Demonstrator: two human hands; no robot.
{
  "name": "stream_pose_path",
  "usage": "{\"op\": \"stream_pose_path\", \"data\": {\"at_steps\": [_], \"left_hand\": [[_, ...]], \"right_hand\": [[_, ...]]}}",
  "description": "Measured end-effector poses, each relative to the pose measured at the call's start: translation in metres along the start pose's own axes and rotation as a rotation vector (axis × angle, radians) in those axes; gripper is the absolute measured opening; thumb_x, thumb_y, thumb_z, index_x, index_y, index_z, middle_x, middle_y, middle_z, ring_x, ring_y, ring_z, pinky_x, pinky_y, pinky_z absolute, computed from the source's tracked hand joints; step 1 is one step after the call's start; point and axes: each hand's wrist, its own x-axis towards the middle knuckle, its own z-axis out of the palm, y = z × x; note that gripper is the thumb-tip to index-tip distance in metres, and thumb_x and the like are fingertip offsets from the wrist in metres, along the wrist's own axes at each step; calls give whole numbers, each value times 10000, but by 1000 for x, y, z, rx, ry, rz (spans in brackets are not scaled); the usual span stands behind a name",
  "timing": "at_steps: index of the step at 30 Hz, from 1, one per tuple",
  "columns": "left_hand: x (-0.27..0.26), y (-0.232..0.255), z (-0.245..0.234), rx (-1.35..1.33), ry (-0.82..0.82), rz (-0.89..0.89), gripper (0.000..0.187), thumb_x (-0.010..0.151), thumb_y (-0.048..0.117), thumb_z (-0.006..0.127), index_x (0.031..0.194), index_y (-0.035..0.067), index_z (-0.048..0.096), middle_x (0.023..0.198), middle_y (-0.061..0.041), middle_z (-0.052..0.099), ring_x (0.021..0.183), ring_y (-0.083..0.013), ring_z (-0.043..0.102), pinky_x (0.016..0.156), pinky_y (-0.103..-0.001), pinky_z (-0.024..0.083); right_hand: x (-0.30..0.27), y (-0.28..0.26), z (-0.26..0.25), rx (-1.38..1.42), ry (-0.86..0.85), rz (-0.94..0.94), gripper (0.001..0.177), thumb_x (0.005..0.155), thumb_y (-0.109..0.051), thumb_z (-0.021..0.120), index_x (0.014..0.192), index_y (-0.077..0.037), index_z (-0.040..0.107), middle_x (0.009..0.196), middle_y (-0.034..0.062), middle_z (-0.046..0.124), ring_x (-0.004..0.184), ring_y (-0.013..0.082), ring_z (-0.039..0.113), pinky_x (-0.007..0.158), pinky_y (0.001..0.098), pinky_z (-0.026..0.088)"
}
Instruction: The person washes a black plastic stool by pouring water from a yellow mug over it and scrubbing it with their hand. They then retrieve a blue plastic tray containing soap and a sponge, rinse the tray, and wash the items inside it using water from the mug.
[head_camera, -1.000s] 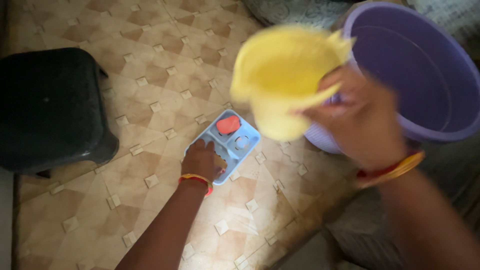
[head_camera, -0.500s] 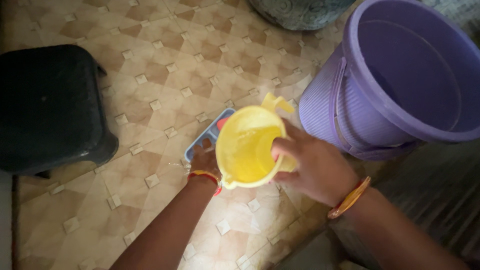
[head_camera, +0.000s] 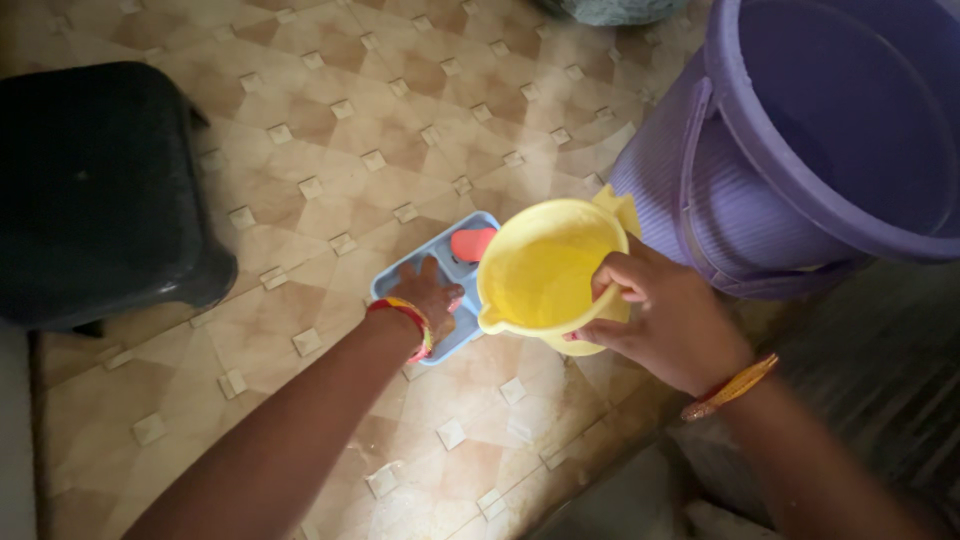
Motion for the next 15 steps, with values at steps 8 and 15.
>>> {"op": "stream_pose_path", "data": {"at_steps": [8,15], "left_hand": [[-9,0,-16,190,-84,62,816,551,263,1005,1260,302,604,1423,-95,368,1310,-432,419,994,-516,517],[2,-17,-9,354,-74,221,775,575,389,990,1231,256,601,1385,-127,409,1280,-409,430,1054,-489,440]], "right_hand": [[-40,67,59,444,165,269,329,700,-47,874,922,-18,634,966,90,729,987,180,757,914,373,643],[-63,95,76,462,169,245,368,689,-16,869,901,-18,569,1156,138,621,1123,227,711,972,388,627]]}}
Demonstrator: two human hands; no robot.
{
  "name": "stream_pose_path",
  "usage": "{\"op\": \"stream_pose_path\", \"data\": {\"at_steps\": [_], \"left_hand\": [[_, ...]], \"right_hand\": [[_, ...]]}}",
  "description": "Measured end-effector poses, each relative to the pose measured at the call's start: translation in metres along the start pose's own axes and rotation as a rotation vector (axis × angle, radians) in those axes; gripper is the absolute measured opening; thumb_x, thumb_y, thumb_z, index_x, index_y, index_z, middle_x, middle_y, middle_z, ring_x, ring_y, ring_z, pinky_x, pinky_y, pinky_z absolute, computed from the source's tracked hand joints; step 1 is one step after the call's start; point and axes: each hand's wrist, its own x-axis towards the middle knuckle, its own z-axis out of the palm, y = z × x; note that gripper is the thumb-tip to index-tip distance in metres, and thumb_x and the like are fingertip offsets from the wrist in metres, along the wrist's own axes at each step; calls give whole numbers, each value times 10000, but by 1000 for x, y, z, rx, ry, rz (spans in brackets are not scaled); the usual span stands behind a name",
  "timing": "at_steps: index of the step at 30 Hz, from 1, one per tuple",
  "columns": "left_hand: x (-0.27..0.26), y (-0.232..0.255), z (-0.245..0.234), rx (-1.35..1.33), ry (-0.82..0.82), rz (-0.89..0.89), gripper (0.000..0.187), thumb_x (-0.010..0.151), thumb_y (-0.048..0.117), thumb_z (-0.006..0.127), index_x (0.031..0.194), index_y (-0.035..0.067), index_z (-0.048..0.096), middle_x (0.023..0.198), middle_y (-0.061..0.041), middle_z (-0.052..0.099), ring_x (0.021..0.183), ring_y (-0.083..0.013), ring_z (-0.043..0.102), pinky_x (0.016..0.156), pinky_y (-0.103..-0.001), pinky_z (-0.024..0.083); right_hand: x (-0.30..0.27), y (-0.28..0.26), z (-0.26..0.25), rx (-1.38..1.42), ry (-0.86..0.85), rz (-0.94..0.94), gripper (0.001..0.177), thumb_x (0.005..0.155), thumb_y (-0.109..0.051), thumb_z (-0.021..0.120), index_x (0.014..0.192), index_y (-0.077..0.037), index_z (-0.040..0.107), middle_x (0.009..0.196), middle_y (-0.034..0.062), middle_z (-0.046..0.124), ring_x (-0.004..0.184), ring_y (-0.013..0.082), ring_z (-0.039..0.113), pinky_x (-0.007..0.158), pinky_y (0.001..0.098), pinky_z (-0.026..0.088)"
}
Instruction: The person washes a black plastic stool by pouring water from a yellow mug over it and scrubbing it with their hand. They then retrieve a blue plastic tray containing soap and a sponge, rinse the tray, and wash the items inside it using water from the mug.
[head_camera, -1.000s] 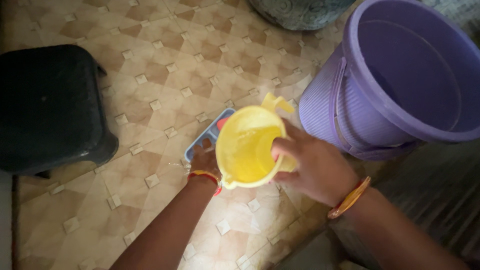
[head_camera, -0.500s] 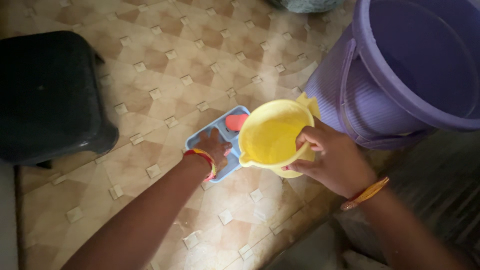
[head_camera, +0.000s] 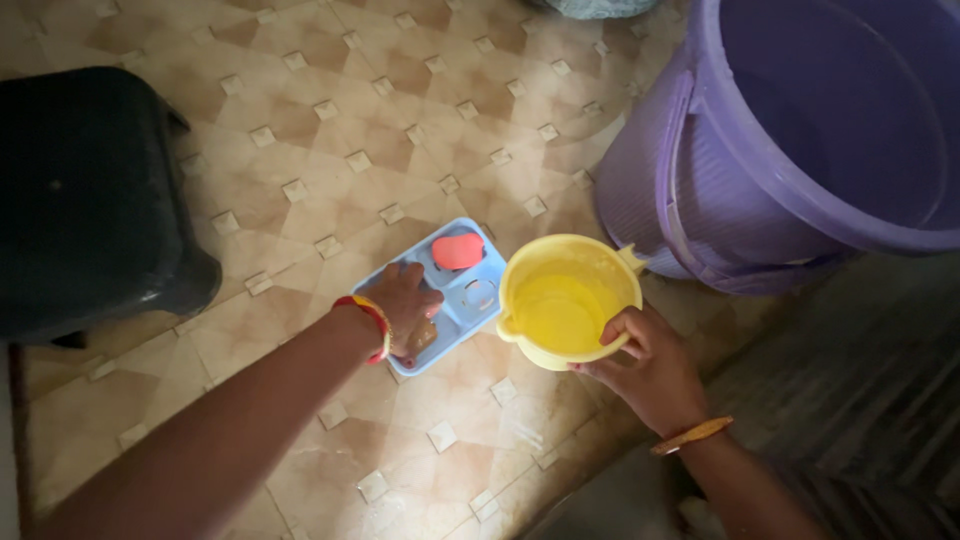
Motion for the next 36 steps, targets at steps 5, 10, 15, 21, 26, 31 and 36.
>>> {"op": "stream_pose_path", "data": {"at_steps": [5,10,15,21,26,31,36], "left_hand": [[4,-8,1,26,-56,83,739,571,226,996,1206,268,621,1400,-73,436,1311,-391,428,1056,-465,450],[3,-21,5,16,-47,204,686,596,222,985,1187,230,636,1359,-60,471,1312,-364,440,1063,-437,440],[7,-31,15,27,2,322,648,635,280,952,1214,252,660,1336,-66,486,1270,-358,469,1039,-435,450],[10,-24,13,91,-16,304,701,616,309,948,1252,251,658,1355,-84,481,1236,-364,474,1037,-448,446],[2,-14,14,149,10,303,641,648,351,924,1234,277,674,1317,-31,553,1302,-358,400,1086,-463,393],[-5,-15,6,140,-44,310,656,619,348,914,1232,385,685,1341,20,559,1327,-343,379,1098,-458,397],[-4,-18,10,73,-55,216,570,614,321,951,1150,321,758,1460,-99,408,1343,-368,366,1056,-449,439]], "right_hand": [[5,-13,-11,-685,-40,-26,715,525,-182,973,1123,-57,601,1437,285,407,1311,456,469,1035,479,480],[3,-51,-1,-1025,-155,-3,1036,507,-329,1009,1397,-122,522,1566,383,191,1408,561,298,1070,613,370],[0,-93,35,-704,-157,-408,742,644,-223,894,1303,-100,576,1506,309,383,1308,491,470,1022,514,431],[26,-76,116,-344,-353,-481,598,802,-132,817,1345,-51,580,1289,166,657,1202,364,639,1003,421,509],[41,-35,163,-204,-451,-32,640,770,-189,840,1331,-31,574,1245,160,688,1134,287,696,968,366,558],[42,-24,177,-207,-459,79,662,743,-196,854,1323,-30,583,1283,146,679,1145,266,696,972,361,561],[45,-21,184,-176,-510,113,623,705,-150,881,1253,-11,618,1187,147,686,1097,253,677,945,363,545]]}}
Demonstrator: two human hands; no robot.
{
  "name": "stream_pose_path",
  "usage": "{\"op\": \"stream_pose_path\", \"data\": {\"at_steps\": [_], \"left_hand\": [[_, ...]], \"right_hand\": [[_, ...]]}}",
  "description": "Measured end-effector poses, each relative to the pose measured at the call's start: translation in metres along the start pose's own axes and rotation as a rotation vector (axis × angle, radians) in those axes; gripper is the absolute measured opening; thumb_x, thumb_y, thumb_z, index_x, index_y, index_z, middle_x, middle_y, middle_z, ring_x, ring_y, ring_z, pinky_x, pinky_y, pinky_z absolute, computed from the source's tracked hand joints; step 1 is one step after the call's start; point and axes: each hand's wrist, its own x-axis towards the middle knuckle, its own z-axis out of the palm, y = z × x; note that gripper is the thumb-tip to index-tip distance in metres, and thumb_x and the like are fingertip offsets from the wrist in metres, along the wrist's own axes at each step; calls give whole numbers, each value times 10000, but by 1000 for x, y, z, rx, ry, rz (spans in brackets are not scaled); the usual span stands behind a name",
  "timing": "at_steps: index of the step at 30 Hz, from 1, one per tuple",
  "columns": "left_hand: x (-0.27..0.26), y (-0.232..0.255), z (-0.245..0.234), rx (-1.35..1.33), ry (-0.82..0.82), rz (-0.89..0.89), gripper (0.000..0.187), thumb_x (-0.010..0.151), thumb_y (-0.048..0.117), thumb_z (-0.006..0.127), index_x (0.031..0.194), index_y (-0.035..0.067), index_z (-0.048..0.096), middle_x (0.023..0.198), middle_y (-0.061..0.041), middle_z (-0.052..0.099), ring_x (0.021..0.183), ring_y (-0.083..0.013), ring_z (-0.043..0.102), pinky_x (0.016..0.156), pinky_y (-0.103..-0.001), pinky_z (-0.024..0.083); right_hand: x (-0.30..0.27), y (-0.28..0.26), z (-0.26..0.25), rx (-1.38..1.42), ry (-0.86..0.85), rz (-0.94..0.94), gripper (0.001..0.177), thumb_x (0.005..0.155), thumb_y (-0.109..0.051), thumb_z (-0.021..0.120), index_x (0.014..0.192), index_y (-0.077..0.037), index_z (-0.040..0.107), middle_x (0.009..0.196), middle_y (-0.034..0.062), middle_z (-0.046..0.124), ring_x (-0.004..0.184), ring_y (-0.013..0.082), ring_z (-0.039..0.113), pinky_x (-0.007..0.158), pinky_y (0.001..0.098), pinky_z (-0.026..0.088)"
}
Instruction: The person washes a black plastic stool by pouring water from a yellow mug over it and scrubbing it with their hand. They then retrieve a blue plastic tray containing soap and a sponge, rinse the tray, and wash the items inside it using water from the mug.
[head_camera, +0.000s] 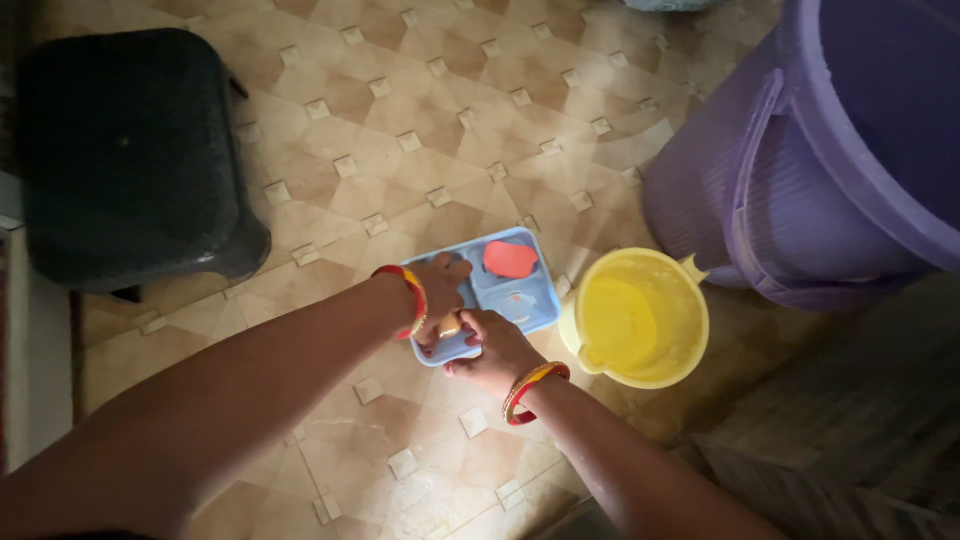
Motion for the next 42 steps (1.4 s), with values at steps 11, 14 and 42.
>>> {"op": "stream_pose_path", "data": {"at_steps": [11,14,42], "left_hand": [[-34,-3,17,-739,363,-205,369,652,233,838,998,130,761,914,-86,778,899,-245,756,790,-394,569],[-34,9,7,-735,282,-211,318,704,263,870,972,114,786,928,-109,758,908,-269,720,798,-390,551],[-197,-125,69,-325,1129,-1151,507,852,198,820,1328,300,678,1268,-117,580,1166,-362,538,957,-478,494]], "right_hand": [[18,29,-3,491,-11,99,582,823,-169,766,1361,-48,582,1147,116,755,1080,169,717,943,314,553],[14,20,-10,379,-13,156,501,832,-188,747,1294,-19,651,1135,141,786,1075,182,737,940,308,548],[18,-61,35,-835,-131,-199,789,820,-346,812,1413,-13,413,1352,252,532,1197,401,562,1005,453,457]]}}
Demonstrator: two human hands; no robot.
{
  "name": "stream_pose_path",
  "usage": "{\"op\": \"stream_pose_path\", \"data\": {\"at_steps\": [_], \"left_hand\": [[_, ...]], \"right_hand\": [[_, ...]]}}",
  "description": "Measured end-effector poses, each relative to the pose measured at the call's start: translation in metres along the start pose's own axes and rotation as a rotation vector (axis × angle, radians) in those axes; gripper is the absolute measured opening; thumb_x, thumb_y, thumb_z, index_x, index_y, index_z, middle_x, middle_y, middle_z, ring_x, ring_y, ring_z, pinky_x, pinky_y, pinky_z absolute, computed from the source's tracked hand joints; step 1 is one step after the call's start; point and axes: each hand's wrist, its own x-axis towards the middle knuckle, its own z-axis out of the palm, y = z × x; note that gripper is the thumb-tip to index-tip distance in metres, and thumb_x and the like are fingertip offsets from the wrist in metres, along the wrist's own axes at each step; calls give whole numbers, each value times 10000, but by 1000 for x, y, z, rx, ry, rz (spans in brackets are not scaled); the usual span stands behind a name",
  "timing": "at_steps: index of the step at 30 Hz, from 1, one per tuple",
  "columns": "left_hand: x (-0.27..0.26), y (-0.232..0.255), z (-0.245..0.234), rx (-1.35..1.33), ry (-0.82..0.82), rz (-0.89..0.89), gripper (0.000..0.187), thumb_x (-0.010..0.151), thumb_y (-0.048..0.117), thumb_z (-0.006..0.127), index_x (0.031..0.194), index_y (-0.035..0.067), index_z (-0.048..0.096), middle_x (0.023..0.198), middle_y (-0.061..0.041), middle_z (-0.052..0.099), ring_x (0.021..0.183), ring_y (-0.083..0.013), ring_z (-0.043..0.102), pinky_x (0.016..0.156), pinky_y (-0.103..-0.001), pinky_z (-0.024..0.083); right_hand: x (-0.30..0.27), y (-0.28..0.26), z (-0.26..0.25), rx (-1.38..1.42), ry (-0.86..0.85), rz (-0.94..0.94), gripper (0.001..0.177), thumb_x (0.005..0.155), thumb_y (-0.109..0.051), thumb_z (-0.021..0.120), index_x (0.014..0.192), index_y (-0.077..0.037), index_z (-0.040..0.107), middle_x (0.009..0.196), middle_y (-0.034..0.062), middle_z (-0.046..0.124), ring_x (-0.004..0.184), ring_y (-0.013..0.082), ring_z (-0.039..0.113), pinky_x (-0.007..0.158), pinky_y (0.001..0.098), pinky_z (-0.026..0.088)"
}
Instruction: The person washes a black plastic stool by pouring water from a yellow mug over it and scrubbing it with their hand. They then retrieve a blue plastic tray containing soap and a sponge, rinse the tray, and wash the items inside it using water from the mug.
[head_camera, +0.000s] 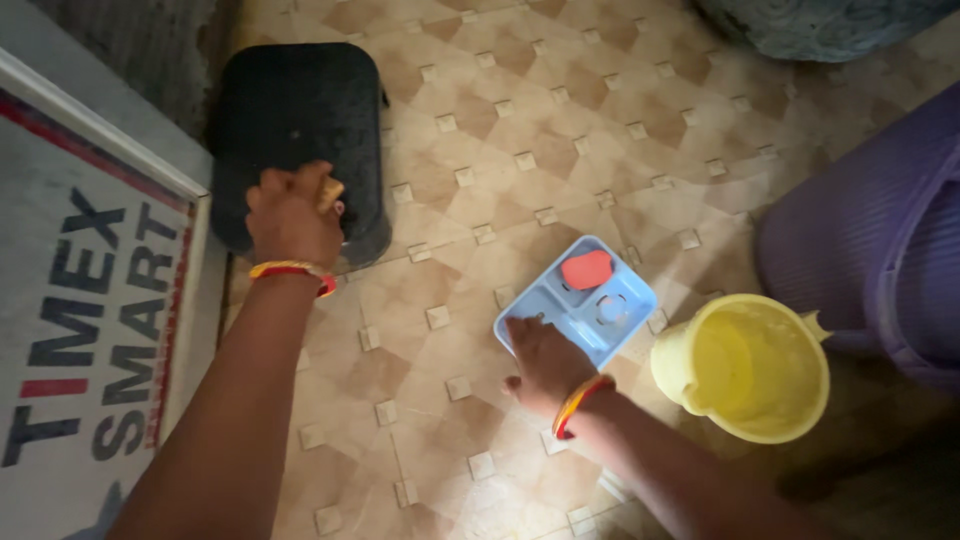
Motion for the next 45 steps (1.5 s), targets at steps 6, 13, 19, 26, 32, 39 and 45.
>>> {"op": "stream_pose_path", "data": {"at_steps": [6,13,19,26,32,39,45], "left_hand": [[-3,-2,9,99,-117,-25,570,915,354,759,1458,309,595,1467,-170,420,1316,-403,385,1028,-593,351],[6,23,-14,134,-347,-153,861,797,354,774,1562,288,387,1569,-188,257,1395,-441,248,1073,-636,271],[-11,52,18,122,-68,189,692,759,222,725,1415,86,551,1502,-231,391,1416,-435,326,1120,-625,274],[-79,172,99,-461,-271,583,545,633,60,676,1176,9,686,1219,-173,689,1185,-328,613,1000,-369,493],[-84,221,117,-11,-414,537,367,843,167,746,1168,38,635,1082,-131,693,1026,-298,670,866,-411,553],[-75,235,136,27,-361,561,289,798,157,746,1054,56,660,1002,-128,721,943,-296,711,759,-380,595],[-66,238,144,-6,-374,551,148,851,140,703,981,76,673,941,-129,743,914,-303,733,740,-408,598]], "right_hand": [[-3,12,21,65,64,-66,598,820,-7,603,1397,-91,471,1237,170,611,1152,389,593,964,454,488],[-5,23,12,211,27,-98,490,853,-155,678,1323,-108,551,1189,182,627,1077,361,620,914,460,503],[6,64,-18,319,241,56,298,918,-253,669,1193,-139,665,1160,133,700,1022,325,693,911,426,549],[17,95,-20,196,303,136,545,834,-184,729,1339,-64,562,1322,176,600,1183,362,596,987,441,489],[18,99,-5,122,223,62,537,802,-121,724,1315,-57,578,1372,156,572,1236,341,569,1016,421,481],[16,103,4,61,143,60,568,819,-68,664,1369,-25,528,1338,148,574,1196,318,572,972,410,502],[18,107,6,-19,161,-36,648,776,-3,642,1406,-16,490,1384,162,563,1232,308,562,995,387,491]]}}
